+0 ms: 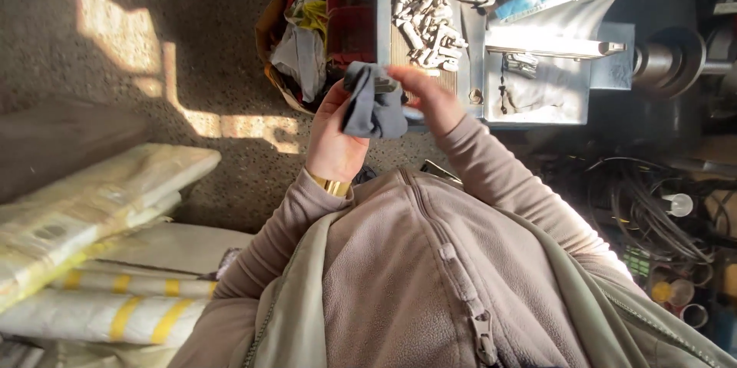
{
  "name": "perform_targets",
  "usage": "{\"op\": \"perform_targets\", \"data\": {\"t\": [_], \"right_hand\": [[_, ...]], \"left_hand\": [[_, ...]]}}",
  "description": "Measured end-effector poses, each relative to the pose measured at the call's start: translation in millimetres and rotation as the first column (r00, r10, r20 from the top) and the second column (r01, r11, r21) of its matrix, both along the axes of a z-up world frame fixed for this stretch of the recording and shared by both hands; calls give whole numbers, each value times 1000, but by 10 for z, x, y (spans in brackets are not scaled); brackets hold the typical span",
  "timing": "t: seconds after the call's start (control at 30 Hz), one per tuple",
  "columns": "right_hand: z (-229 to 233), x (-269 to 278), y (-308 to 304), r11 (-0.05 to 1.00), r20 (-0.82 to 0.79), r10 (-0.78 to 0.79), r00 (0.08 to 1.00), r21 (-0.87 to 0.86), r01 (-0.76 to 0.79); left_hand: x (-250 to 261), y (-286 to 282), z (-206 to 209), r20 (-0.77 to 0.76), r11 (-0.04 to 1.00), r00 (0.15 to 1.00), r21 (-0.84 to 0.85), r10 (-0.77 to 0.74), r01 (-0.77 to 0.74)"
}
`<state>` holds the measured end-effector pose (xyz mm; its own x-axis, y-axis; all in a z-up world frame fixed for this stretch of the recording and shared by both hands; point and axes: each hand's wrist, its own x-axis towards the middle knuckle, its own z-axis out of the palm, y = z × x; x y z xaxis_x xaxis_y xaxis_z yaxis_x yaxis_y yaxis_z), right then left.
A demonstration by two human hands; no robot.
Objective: The person wipes small metal pins with a cloth, taking them from a container and placing them onto a metal machine surface.
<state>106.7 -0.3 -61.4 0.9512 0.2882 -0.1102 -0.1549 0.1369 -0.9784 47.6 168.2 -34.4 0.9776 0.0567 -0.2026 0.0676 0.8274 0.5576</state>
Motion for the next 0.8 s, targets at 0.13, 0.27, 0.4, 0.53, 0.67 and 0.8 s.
{"op": "perform_targets", "data": {"t": [0.13,0.27,0.4,0.53,0.67,0.8], "right_hand": [[-704,-65,157,899,-462,242,853,437,-18],[-547,-7,-55,818,-428,308,850,575,-7],[142,13,-171,868,-338,135,931,493,53],[-580,-295,130,917,-509,267,818,396,-52],[-785,-719,449,811,-438,584,683,277,-516],[-235,-216,924,871,-352,488,799,257,-419]], "left_hand": [[-28,105,93,4,992,1000,-127,-18,18],[-78,210,96,1,986,1000,-164,-28,28],[-127,290,35,9,995,1000,-100,-24,25],[-186,213,97,-2,994,1000,-105,-13,12],[-268,125,342,-39,996,999,-89,23,-27],[-310,272,159,-1,994,999,-94,-53,52]]}}
